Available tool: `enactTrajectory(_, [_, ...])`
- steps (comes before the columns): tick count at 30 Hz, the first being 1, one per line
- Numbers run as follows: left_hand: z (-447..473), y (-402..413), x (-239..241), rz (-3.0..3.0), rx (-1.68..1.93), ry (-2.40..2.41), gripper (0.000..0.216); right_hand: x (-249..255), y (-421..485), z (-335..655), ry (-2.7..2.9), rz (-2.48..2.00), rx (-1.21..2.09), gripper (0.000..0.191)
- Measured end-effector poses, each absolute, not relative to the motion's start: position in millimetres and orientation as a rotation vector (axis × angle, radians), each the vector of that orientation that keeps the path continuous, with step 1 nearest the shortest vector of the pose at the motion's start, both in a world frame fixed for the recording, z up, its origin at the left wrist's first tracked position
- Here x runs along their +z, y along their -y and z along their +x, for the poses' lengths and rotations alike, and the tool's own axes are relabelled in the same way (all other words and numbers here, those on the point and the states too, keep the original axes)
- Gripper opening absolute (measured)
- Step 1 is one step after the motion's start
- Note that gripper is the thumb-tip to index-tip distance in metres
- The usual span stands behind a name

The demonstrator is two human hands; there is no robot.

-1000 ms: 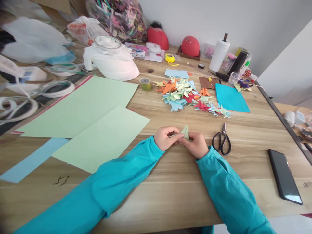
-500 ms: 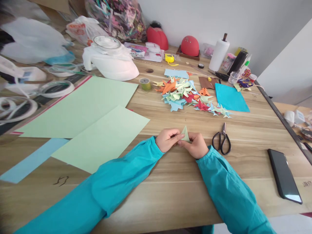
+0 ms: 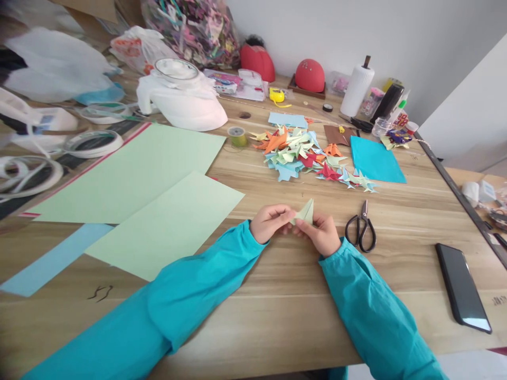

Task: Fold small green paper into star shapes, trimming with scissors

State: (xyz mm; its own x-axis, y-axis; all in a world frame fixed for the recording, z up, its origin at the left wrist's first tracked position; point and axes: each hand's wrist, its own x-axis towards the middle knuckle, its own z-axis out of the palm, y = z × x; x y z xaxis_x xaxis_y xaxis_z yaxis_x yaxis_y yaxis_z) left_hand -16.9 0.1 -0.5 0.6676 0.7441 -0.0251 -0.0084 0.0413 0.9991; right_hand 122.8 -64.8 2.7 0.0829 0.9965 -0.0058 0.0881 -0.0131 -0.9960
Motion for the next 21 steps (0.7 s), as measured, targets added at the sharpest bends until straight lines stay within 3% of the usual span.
enactTrajectory(21, [-20.0, 0.8, 3.0, 1.667, 0.537, -0.63, 0.021, 4.9, 64.8, 120.4, 1.267, -1.368, 1.032, 0.037])
